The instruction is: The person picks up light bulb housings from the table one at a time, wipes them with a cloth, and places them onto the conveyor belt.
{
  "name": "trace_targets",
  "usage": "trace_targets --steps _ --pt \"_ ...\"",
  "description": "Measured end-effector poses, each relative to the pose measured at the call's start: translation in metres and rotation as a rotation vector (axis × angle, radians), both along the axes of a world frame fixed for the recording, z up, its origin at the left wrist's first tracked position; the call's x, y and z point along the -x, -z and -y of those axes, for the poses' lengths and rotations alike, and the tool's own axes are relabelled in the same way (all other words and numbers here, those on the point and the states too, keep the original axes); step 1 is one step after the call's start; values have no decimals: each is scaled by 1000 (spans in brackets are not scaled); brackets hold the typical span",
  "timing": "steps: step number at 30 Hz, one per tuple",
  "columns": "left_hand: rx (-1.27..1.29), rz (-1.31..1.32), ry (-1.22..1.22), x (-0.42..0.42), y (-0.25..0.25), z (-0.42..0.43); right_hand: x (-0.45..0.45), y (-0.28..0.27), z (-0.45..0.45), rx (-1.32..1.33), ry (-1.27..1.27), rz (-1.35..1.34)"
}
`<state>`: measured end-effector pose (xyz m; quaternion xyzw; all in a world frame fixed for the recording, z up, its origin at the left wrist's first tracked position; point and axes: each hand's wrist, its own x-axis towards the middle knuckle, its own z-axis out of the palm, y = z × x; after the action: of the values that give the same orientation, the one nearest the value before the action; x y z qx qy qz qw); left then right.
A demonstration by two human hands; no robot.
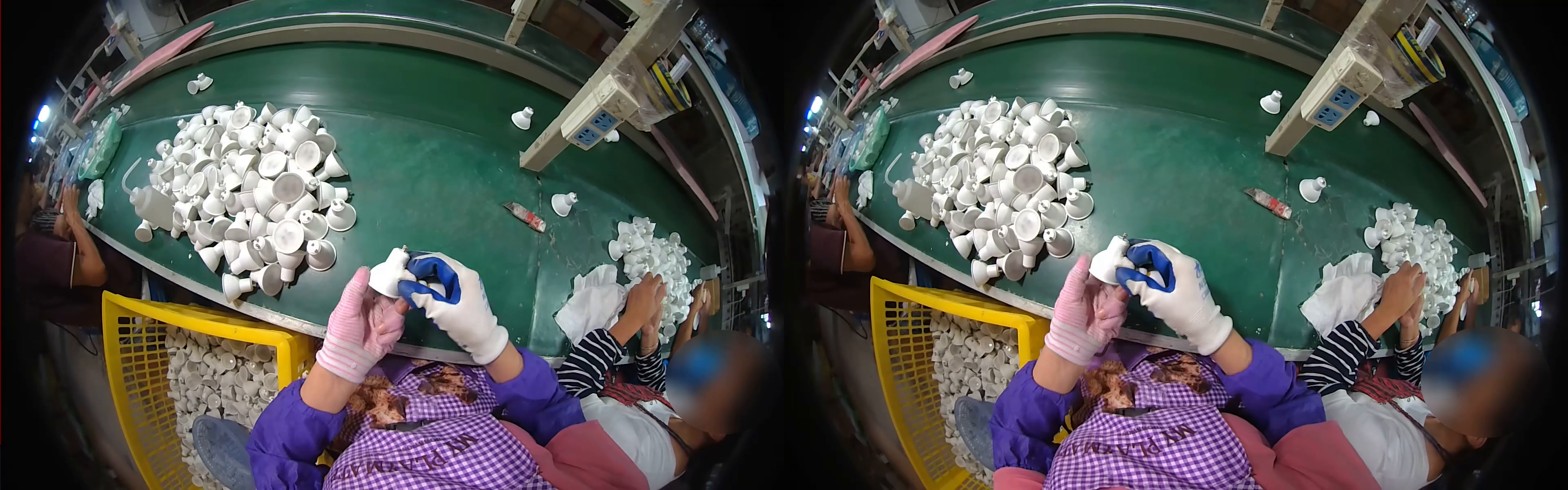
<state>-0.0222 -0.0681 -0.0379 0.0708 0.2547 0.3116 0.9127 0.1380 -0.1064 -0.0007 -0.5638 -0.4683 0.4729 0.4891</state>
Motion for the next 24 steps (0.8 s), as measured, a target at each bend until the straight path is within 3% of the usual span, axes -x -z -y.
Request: trace_targets --steps 3,7,9,10,12,14,18,21,24 --pt "70 223 77 3 1 -1 1 4 4 -53 -1 41" --pt "-87 30 62 0 -5 3 12 14 10 -66 122 256" --pt "-438 -366 -104 -7 -15 9 10 17 11 -190 153 384" --pt "-438 -365 -103 -9 -15 11 10 18 12 -190 154 385" --pt "-721 -489 -197 -11 -16 14 13 21 13 -57 219 122" --pt "-671 -449 -226 -13 -17 17 14 12 12 -60 230 119" --pt "-816 -568 -330 -14 -8 17 15 12 13 -7 244 -26" --pt "-914 -681 -347 -14 2 18 16 8 11 -16 237 33" --pt "-974 -738 -310 -13 2 20 10 12 5 -197 247 175"
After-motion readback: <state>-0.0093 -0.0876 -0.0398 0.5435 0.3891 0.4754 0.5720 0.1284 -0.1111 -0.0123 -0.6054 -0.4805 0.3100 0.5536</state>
